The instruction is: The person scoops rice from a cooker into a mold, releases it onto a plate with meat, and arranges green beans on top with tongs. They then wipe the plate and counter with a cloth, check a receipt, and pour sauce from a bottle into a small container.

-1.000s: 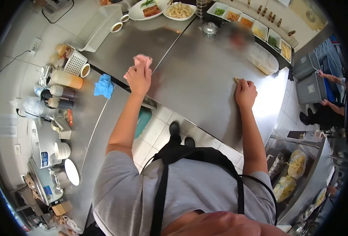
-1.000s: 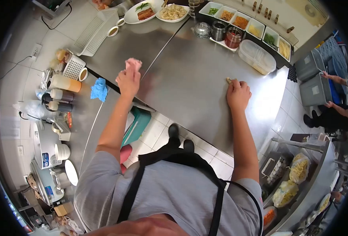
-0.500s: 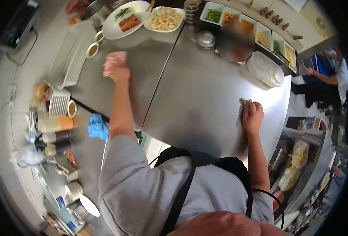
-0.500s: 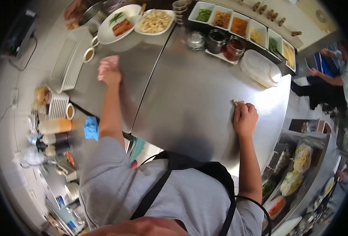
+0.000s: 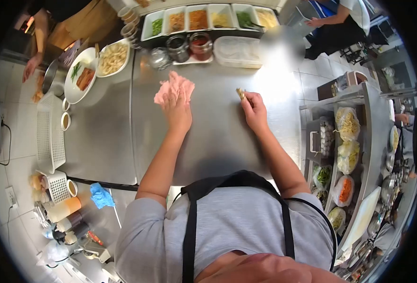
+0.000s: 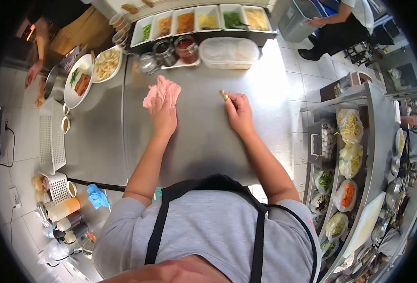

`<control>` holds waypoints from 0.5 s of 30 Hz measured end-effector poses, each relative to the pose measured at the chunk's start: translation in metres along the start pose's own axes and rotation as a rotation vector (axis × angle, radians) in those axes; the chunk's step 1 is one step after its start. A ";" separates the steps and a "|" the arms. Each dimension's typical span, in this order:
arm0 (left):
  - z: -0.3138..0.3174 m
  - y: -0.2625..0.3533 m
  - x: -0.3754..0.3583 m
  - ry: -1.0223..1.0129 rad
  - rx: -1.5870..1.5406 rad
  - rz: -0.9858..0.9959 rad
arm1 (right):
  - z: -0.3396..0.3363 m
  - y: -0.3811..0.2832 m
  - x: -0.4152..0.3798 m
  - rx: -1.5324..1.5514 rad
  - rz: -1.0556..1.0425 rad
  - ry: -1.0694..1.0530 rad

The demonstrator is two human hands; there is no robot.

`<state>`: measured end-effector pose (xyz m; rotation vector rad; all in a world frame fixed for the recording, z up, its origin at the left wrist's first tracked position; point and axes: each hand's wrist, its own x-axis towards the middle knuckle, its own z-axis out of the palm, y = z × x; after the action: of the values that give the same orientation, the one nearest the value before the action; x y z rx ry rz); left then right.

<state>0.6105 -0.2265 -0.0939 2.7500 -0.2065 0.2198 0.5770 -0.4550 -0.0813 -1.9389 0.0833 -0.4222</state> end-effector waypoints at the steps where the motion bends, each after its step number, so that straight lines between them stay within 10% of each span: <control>1: 0.001 0.015 -0.003 -0.024 0.024 -0.018 | -0.010 -0.003 0.007 0.384 0.406 -0.045; 4: 0.013 0.061 -0.001 -0.065 0.029 -0.022 | -0.052 -0.016 0.032 1.161 0.800 -0.227; 15: 0.026 0.119 -0.023 0.015 0.029 0.004 | -0.103 -0.007 0.070 0.770 0.693 -0.461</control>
<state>0.5710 -0.3430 -0.0804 2.7755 -0.2062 0.2465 0.6078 -0.5609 -0.0220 -1.1007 0.2426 0.4139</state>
